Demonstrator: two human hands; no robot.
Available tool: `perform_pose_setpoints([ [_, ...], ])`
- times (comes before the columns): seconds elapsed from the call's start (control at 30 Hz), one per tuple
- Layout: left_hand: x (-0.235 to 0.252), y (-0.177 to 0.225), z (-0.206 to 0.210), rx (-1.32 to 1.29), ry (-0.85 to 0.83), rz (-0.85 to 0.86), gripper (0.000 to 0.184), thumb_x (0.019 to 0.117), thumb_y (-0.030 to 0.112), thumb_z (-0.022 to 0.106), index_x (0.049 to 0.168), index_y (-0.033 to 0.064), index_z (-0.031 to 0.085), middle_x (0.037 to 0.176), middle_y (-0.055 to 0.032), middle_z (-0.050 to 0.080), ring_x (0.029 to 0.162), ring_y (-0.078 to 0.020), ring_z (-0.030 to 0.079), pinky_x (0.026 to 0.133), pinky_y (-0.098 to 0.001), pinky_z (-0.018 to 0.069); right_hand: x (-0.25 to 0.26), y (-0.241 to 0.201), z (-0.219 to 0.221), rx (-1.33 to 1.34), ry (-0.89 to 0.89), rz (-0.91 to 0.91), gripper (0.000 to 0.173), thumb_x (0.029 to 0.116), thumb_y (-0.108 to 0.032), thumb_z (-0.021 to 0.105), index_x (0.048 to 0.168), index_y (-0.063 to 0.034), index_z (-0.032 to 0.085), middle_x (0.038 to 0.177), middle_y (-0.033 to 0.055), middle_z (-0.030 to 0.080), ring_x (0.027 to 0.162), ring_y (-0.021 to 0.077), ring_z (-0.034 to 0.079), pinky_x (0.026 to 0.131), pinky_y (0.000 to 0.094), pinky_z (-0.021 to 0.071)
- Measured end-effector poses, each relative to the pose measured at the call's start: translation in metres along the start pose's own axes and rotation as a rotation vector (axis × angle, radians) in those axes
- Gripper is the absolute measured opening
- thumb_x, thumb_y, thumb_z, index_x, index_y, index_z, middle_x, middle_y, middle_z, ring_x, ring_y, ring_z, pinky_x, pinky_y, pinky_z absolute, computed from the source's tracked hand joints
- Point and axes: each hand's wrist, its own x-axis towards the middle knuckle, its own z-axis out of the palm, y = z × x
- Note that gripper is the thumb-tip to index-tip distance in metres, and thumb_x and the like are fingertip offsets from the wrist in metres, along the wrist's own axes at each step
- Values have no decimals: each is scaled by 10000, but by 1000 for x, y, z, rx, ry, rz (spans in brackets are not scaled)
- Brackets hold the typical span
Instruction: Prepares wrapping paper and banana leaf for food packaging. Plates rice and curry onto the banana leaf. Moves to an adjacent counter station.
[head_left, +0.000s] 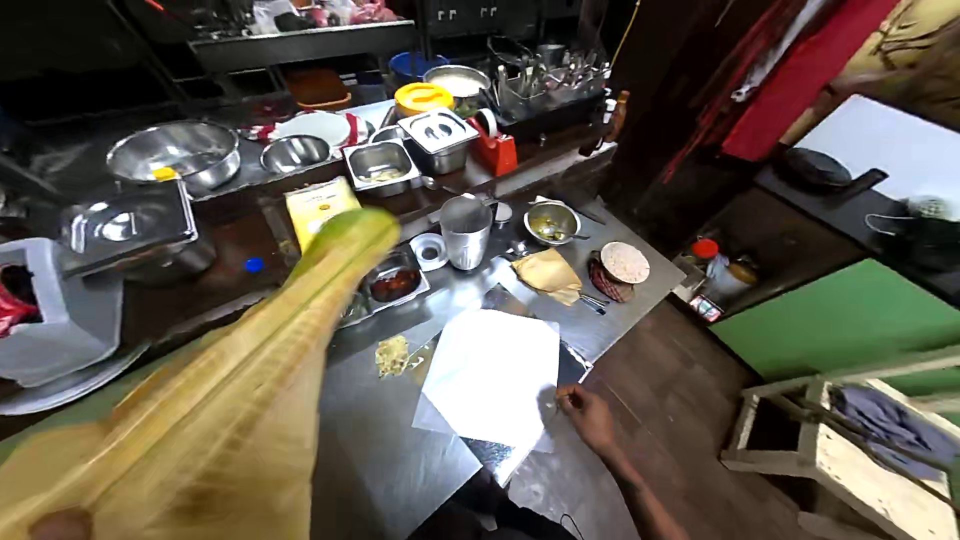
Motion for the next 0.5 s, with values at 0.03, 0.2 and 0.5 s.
perform_pose_setpoints([
  [0.03, 5, -13, 1, 8, -20, -90, 265, 1104, 160, 368, 1287, -3, 469, 1086, 26, 669, 1039, -60, 669, 957, -300, 567, -6, 5, 0, 6, -3, 12, 211, 963, -254, 649, 1056, -90, 747, 897, 31, 742, 774, 138, 706, 754, 371, 609],
  [0.2, -27, -93, 64, 164, -102, -390, 384, 1120, 253, 330, 1435, 47, 404, 1146, 37, 619, 989, 29, 625, 871, -219, 562, -35, 31, -10, 31, 5, 40, 209, 948, -243, 664, 1034, -65, 731, 888, 49, 729, 764, 147, 698, 747, 375, 605],
  [0.5, -86, -275, 54, -25, -78, -838, 430, 1086, 279, 496, 1464, 86, 430, 1177, -145, 665, 965, -226, 708, 774, -435, 625, -80, 72, -42, 16, 60, 176, 212, 932, -303, 693, 1032, -121, 733, 872, 8, 732, 721, 123, 693, 682, 349, 602],
])
